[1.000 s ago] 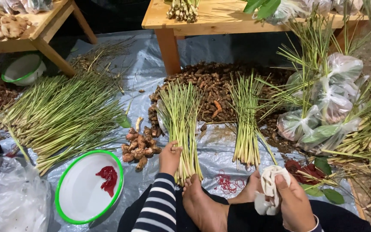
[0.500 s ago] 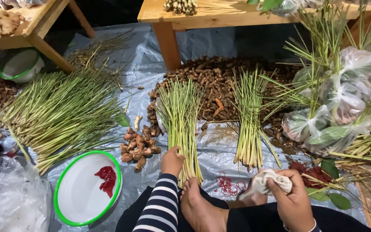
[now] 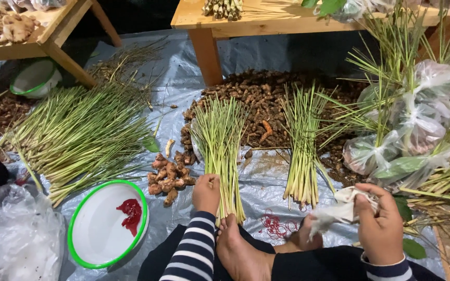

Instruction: The person sits on the floor and wipes individual lemongrass stalks with a white cloth, handling them one at a time. They pick up stalks from a pile, wipe the stems, and place them back down, repeating the process continuously.

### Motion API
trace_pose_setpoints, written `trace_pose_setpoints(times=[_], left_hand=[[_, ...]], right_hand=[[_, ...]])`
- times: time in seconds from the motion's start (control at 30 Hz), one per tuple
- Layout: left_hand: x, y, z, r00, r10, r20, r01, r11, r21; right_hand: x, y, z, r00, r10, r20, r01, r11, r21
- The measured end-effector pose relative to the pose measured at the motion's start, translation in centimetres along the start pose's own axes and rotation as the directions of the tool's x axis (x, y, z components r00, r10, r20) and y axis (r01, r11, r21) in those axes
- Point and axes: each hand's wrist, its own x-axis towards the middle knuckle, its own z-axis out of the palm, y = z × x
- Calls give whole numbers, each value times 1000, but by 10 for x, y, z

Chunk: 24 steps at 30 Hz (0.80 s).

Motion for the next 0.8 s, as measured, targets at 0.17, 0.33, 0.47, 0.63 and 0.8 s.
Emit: trace_pose_setpoints(times=[0.17,0.33,0.47,0.63,0.8], left_hand=[[-73,83,2,935,172,311,-51,931,-362],[-151,140,25,579,442,685,-34,852,-522],[-168,137,55,682,517,517,-70,751,-657],[-168,147,68,749,476,462,-136,792,-596],[-154,162,72,782,510,359,-1,576,-817]], right_hand=[[3,0,14,973,133,187,-169,967,190],[-12,22,22,919,-103,380,17,975,224],[-4,31,-8,987,55,151,-85,976,199],[19,50,-18,962,268,-58,-177,767,617],[11,113,22,825,248,508,-534,634,559]])
